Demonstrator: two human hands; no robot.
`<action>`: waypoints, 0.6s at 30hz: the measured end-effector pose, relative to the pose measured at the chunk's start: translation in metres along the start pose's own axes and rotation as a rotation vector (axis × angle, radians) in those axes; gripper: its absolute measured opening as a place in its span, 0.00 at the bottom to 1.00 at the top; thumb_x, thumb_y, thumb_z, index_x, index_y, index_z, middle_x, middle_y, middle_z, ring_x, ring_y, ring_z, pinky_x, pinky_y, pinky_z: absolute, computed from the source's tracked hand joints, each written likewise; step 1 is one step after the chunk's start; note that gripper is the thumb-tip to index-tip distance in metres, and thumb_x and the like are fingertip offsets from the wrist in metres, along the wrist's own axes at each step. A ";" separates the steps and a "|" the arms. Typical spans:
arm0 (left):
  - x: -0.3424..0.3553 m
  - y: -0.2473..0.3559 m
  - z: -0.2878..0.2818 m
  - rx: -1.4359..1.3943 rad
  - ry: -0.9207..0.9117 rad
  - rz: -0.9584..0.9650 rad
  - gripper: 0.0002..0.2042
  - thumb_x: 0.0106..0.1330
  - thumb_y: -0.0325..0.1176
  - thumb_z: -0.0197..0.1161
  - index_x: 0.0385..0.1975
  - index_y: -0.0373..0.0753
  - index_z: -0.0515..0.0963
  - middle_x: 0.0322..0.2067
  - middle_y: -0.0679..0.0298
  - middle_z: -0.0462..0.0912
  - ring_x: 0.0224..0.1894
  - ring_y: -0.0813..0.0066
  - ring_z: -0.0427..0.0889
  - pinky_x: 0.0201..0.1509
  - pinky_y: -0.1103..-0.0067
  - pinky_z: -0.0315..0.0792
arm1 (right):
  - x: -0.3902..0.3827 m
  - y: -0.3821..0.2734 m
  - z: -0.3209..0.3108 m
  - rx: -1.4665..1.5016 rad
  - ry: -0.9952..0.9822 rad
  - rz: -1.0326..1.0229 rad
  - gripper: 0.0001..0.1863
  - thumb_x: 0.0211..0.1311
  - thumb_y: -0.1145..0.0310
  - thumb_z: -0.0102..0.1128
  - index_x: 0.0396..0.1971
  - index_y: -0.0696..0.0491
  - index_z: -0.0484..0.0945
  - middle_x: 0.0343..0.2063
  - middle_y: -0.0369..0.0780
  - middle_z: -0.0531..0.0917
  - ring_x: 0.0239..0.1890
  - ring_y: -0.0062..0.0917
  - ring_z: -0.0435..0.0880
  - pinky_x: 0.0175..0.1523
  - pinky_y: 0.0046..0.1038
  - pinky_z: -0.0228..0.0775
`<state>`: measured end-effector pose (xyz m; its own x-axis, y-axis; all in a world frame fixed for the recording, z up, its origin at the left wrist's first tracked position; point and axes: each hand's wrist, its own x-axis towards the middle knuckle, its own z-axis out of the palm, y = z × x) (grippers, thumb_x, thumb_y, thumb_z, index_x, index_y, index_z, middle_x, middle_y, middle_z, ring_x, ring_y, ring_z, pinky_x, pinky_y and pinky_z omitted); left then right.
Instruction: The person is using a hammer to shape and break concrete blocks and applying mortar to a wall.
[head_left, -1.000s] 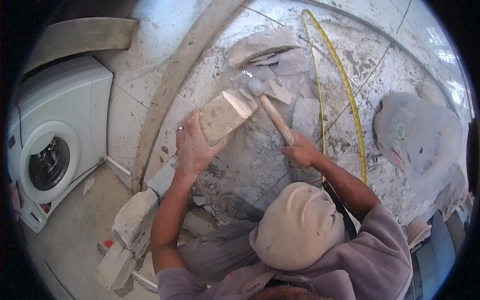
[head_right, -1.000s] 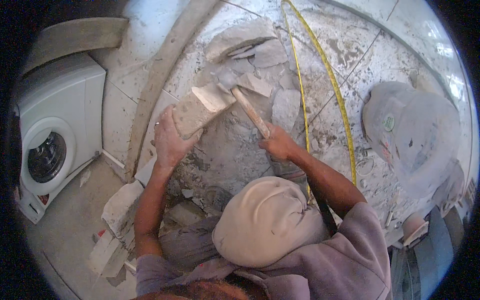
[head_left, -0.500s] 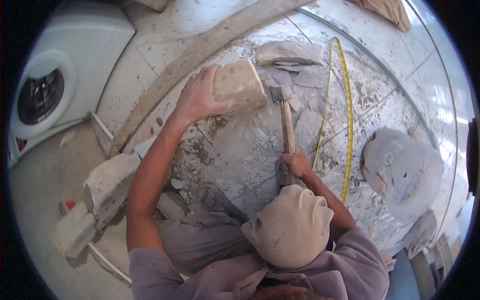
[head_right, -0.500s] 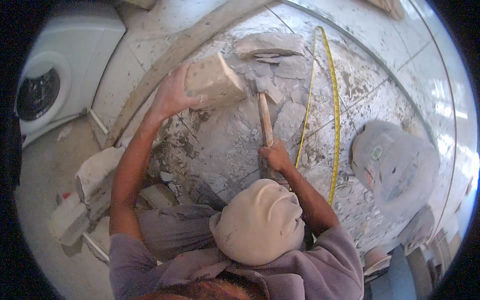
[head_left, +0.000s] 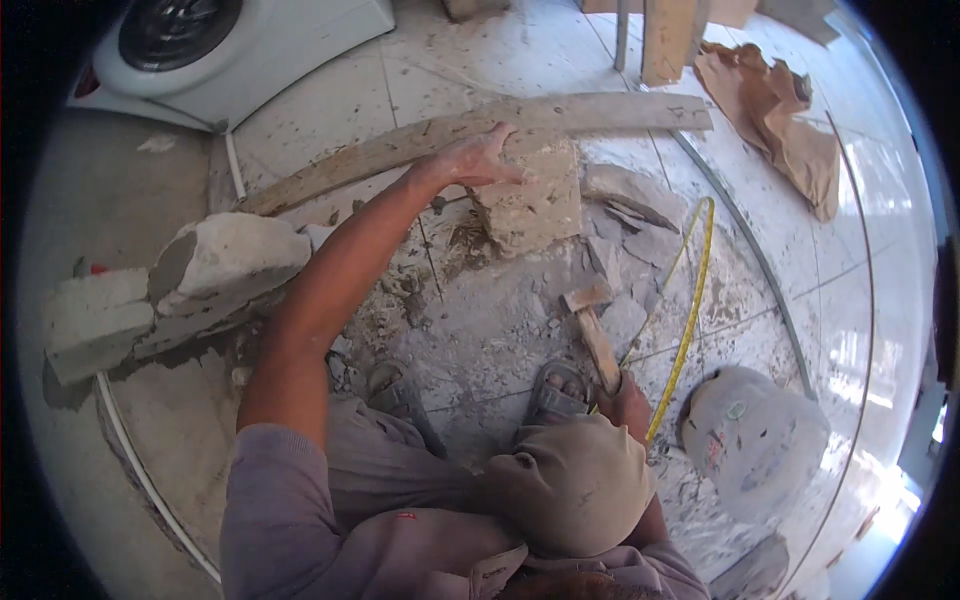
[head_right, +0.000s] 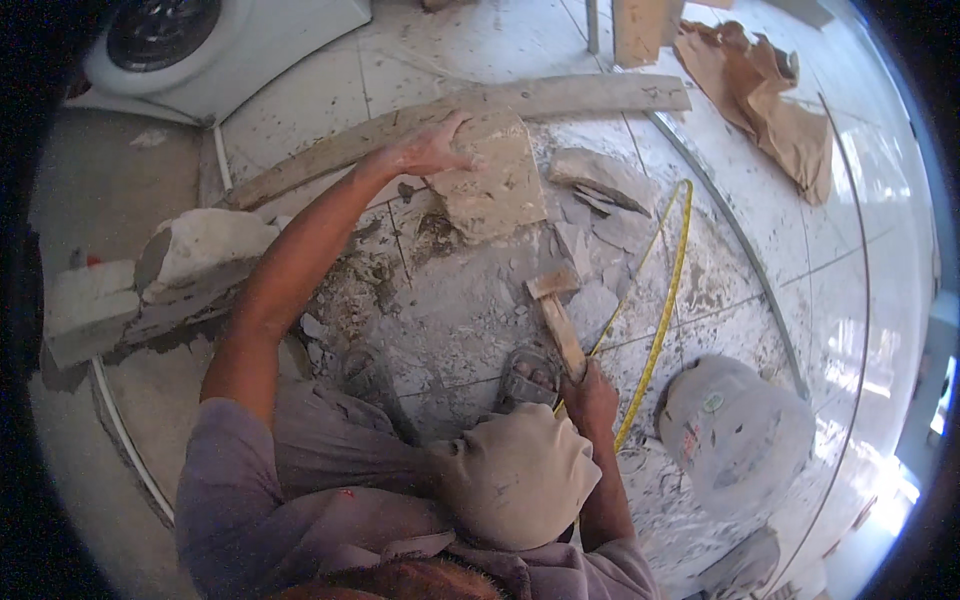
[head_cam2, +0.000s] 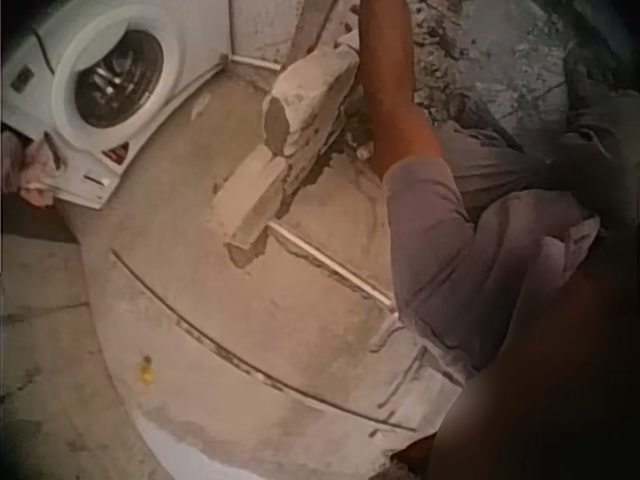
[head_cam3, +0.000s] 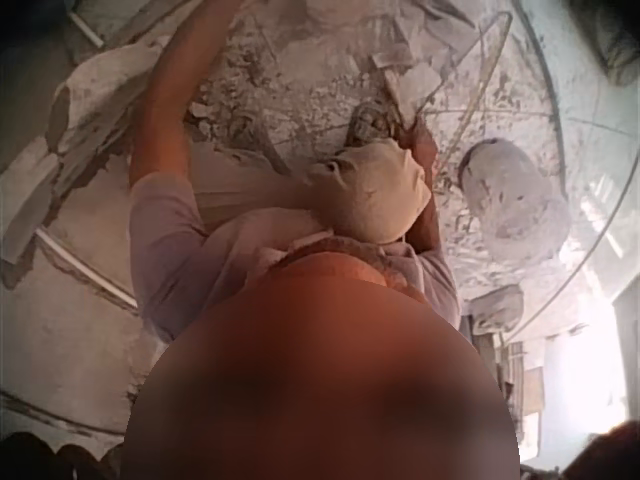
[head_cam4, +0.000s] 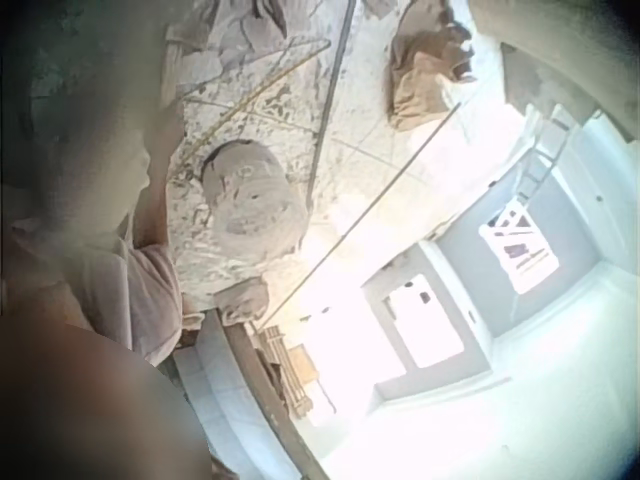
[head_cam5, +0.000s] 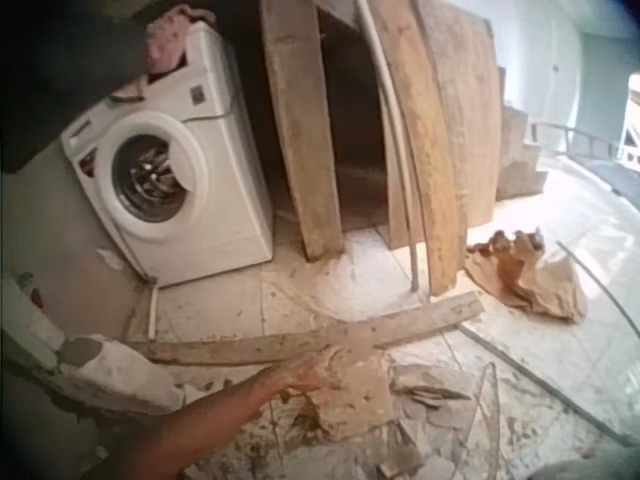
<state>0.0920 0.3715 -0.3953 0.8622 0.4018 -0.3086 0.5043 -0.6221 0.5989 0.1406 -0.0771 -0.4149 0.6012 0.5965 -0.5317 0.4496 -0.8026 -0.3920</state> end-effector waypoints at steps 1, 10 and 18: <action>0.001 0.000 -0.004 -0.030 -0.070 -0.045 0.49 0.44 0.55 0.68 0.60 0.31 0.51 0.57 0.44 0.61 0.59 0.55 0.62 0.63 0.70 0.57 | -0.003 0.003 -0.003 -0.013 -0.001 -0.015 0.24 0.46 0.59 0.63 0.42 0.56 0.69 0.32 0.53 0.78 0.36 0.51 0.76 0.40 0.45 0.68; -0.036 0.040 0.026 -0.076 0.081 0.090 0.54 0.28 0.53 0.75 0.57 0.32 0.55 0.48 0.40 0.70 0.51 0.50 0.72 0.54 0.69 0.67 | 0.057 0.045 0.039 -0.057 0.378 -0.607 0.26 0.46 0.61 0.63 0.46 0.56 0.69 0.39 0.49 0.75 0.46 0.45 0.71 0.48 0.42 0.65; -0.086 0.097 0.078 0.115 0.258 -0.038 0.45 0.34 0.47 0.71 0.55 0.34 0.57 0.45 0.46 0.70 0.45 0.48 0.74 0.49 0.63 0.69 | 0.128 -0.034 0.016 0.527 0.024 -0.533 0.22 0.57 0.72 0.56 0.51 0.64 0.66 0.41 0.45 0.76 0.41 0.28 0.74 0.47 0.29 0.67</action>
<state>0.0704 0.2240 -0.3683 0.8091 0.5747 -0.1227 0.5511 -0.6695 0.4981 0.1918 0.0266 -0.4820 0.4073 0.9001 -0.1549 0.3114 -0.2963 -0.9029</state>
